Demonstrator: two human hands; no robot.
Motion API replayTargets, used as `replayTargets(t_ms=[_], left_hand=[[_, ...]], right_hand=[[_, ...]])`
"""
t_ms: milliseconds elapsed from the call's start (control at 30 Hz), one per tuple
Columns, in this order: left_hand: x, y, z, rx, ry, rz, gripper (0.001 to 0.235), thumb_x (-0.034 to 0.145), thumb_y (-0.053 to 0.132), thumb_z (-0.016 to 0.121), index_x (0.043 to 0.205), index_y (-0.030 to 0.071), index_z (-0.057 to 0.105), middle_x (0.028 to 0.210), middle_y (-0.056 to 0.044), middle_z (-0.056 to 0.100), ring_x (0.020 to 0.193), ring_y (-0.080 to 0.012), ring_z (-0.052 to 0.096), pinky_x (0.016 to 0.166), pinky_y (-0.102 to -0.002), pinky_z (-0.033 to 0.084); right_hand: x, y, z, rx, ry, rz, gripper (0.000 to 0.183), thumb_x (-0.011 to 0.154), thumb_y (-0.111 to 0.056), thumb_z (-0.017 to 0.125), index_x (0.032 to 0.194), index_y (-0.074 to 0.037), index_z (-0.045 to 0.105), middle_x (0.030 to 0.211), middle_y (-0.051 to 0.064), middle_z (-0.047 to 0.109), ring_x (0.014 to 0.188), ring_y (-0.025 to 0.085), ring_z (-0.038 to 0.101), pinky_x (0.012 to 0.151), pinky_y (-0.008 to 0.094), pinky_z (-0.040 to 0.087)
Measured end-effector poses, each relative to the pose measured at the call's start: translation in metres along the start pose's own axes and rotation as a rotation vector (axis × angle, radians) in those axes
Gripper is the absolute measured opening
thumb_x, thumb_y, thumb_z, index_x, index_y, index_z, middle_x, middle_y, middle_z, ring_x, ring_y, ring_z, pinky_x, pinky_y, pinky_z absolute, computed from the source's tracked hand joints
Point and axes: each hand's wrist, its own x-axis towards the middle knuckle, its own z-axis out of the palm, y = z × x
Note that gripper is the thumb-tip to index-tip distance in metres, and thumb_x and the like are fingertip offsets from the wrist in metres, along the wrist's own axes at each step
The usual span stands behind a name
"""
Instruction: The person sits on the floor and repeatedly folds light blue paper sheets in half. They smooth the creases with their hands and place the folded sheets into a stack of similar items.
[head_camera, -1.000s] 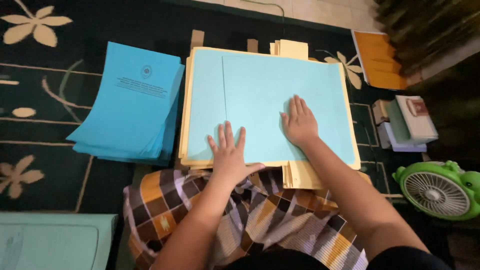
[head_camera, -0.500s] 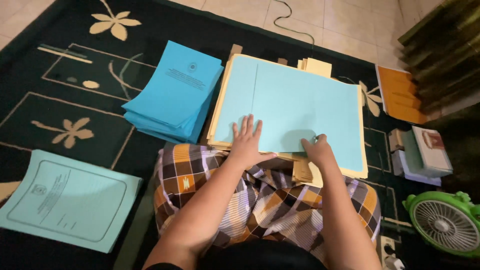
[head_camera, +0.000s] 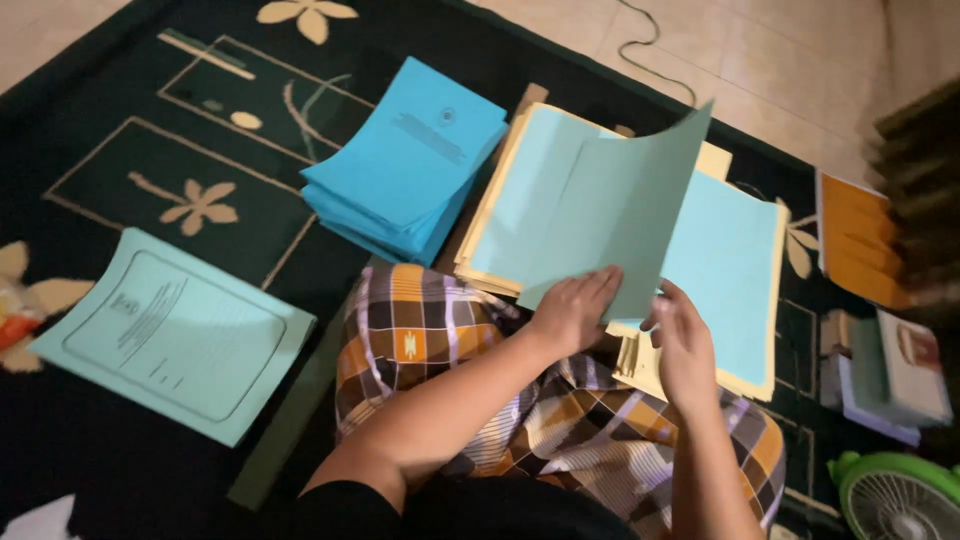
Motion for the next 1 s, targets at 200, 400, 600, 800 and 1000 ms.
replayTargets(t_ms=[200,400,600,800,1000], left_hand=[[0.004,0.061,-0.122,-0.491,0.475,0.053,0.039,0.112,0.018,0.039,0.137,-0.006,0.057,0.11,-0.023,0.073,0.084,-0.0362,0.075,0.062,-0.041,0.062],[-0.031,0.088,-0.147,-0.862,0.706,-0.127,0.043,0.114,0.025,0.037,0.147,-0.001,0.045,0.142,-0.02,0.058,0.138,-0.0375,0.057,0.122,-0.045,0.046],[-0.1,0.037,-0.198,-1.213,0.817,-0.707,0.051,0.1,0.022,0.056,0.15,0.015,0.048,0.146,-0.01,0.059,0.13,-0.0238,0.059,0.11,-0.038,0.047],[-0.204,-0.03,-0.252,-1.252,0.459,-0.949,0.067,0.1,0.008,0.053,0.162,0.011,0.028,0.144,-0.02,0.059,0.103,-0.0281,0.072,0.085,-0.043,0.065],[-0.27,-0.054,-0.296,-0.399,0.898,-1.051,0.039,0.096,0.011,0.064,0.131,-0.006,0.066,0.123,-0.032,0.069,0.116,-0.0472,0.066,0.101,-0.054,0.054]], right_hand=[[-0.015,0.021,0.036,0.392,-0.084,0.366,0.084,0.09,-0.059,0.035,0.155,-0.005,0.033,0.146,0.016,0.05,0.134,0.028,0.049,0.116,0.042,0.038],[-0.022,0.037,0.056,0.934,-0.05,0.196,0.03,0.1,-0.01,0.049,0.131,-0.008,0.046,0.148,0.017,0.057,0.131,0.025,0.058,0.113,0.035,0.047],[-0.022,0.003,0.059,0.108,-0.16,0.326,0.045,0.105,-0.014,0.052,0.144,0.0,0.037,0.053,-0.005,0.017,0.046,0.009,0.023,0.043,0.028,0.021],[-0.009,0.01,0.096,-0.184,-0.429,0.021,0.015,0.11,-0.018,0.054,0.098,-0.008,0.05,0.067,0.0,0.028,0.055,0.012,0.026,0.049,0.031,0.021],[0.035,-0.017,0.206,0.036,-0.605,-0.427,0.012,0.108,0.003,0.058,0.117,0.009,0.053,0.083,0.021,0.053,0.093,0.024,0.053,0.079,0.046,0.048]])
